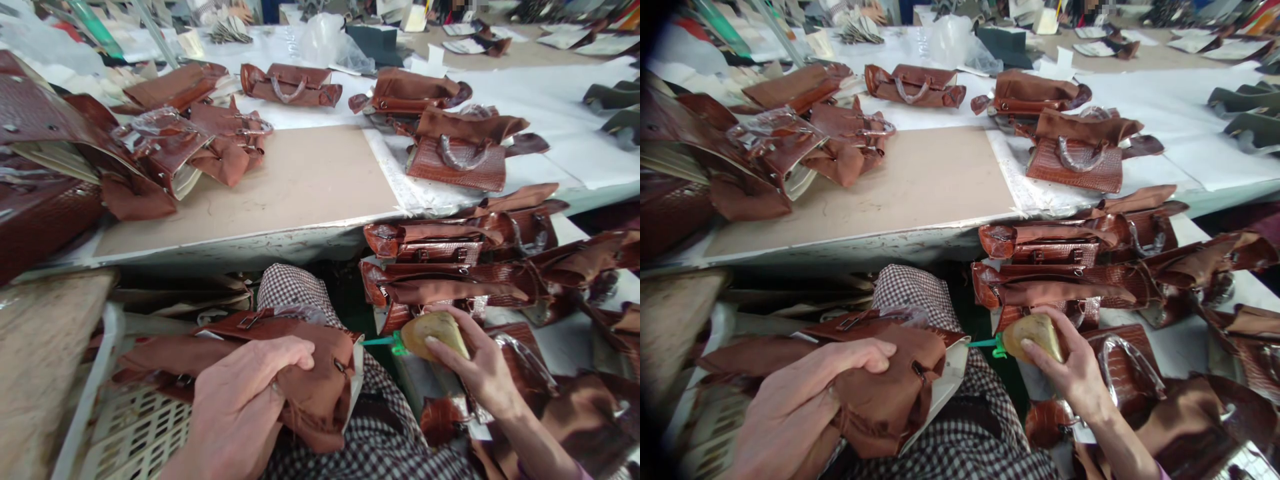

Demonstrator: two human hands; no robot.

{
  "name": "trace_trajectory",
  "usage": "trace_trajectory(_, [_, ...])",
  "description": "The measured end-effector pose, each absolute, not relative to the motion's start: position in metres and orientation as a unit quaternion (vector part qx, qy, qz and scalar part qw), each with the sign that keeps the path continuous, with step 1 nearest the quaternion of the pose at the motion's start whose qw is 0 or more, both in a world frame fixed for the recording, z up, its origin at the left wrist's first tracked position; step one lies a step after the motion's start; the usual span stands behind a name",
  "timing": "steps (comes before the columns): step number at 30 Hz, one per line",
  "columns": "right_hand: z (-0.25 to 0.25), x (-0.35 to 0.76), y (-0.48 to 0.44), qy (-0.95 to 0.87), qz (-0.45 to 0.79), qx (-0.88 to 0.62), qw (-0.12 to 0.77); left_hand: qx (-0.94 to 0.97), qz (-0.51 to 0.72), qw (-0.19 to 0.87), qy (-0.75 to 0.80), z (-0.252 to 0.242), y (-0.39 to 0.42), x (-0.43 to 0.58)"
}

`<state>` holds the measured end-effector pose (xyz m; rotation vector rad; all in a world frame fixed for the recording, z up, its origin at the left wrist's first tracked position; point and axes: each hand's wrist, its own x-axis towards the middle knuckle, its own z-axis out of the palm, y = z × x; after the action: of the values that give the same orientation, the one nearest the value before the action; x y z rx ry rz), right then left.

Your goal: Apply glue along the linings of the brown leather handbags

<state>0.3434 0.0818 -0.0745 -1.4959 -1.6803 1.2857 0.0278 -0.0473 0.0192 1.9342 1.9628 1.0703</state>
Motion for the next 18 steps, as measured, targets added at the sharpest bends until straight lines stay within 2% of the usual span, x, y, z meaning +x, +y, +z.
trace_trajectory(7, [-0.068,0.346,0.073,-0.575,0.564,-0.546,0.230,0.630,0.390,0.127,0.660,0.015,-0.057,0.031])
trace_trajectory(12, [-0.067,0.353,0.070,-0.542,0.568,-0.558,0.268,0.619,0.411,0.170,0.647,-0.004,-0.075,0.027])
trace_trajectory(18, [-0.051,0.343,0.058,-0.566,0.529,-0.587,0.233,0.656,0.399,0.189,0.612,-0.017,-0.091,0.026])
